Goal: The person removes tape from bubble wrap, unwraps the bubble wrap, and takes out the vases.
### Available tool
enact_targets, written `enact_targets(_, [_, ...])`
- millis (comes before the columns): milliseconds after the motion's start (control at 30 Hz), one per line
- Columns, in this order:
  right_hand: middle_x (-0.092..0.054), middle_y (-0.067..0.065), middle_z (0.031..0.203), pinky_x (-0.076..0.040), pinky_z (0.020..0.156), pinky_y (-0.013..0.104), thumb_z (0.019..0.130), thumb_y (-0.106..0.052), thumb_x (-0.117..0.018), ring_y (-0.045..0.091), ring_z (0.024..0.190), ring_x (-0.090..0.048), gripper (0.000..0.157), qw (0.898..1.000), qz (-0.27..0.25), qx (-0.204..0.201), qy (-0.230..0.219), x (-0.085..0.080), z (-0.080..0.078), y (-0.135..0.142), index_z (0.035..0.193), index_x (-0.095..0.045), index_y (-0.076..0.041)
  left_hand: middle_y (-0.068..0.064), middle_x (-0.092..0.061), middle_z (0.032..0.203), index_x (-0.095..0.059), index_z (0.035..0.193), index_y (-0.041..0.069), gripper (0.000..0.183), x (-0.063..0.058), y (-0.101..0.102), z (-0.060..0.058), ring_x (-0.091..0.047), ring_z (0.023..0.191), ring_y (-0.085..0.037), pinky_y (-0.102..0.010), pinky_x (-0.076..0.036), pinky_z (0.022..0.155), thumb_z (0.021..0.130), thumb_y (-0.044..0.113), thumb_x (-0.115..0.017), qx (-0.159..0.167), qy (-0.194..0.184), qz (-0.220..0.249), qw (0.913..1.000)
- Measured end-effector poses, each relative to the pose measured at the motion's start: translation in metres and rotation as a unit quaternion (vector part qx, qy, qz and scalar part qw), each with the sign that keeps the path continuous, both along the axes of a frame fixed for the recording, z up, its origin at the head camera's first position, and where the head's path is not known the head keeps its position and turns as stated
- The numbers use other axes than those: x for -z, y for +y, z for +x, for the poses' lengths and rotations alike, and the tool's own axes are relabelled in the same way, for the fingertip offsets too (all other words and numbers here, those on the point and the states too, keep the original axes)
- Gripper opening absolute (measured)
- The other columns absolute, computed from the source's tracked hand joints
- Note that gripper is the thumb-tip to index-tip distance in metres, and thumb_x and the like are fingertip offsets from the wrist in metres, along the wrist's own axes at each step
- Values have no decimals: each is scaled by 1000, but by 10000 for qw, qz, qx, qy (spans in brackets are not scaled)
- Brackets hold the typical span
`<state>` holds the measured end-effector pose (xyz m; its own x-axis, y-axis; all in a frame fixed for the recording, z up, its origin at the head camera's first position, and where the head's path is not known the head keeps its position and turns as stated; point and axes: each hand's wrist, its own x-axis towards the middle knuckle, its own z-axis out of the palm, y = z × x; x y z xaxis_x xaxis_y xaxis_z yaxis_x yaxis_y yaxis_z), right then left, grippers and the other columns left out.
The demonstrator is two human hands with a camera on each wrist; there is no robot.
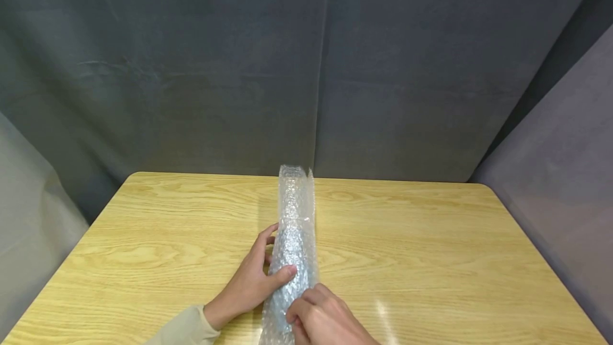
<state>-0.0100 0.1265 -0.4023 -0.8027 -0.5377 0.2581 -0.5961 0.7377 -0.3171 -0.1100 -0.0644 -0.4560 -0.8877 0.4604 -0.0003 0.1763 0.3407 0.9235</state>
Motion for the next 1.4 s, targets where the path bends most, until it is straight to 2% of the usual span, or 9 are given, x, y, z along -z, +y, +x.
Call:
enact_targets(133, [-65,-15,80,-39,63,7,82,-11,-83,-7,77,-48,13,9992,-60,-209,337,0,-2,2,85,-75,-20,-11,-46,146,-18,162,40,90,0,0,0,-62,111,-26,-31,-56,75,91,54,-72,5,-4,4,10000])
enact_targets(233, [-65,-16,80,-38,63,5,81,-10,-84,-7,77,-47,14,9985,-108,-309,431,0,-2,3,85,-75,-20,-11,-46,146,-18,162,40,90,-1,0,0,-62,111,-26,-31,-56,75,91,54,-71,7,-1,8,10000])
enact_targets(500, [-65,-15,80,-38,63,5,82,-9,-84,-7,77,-47,14,9987,-168,-365,318,0,-3,5,86,-76,-20,-12,-46,146,-18,163,36,91,-1,0,0,-62,113,-28,-33,-57,78,91,54,-71,1,22,-24,10000])
enact_targets(1400, [-62,-17,80,-39,64,6,81,-5,-81,-9,79,-45,18,9981,-431,-441,83,0,-2,3,85,-74,-22,-11,-47,145,-20,163,33,92,0,-1,0,-62,113,-28,-33,-56,77,90,55,-71,-57,-23,-41,10000])
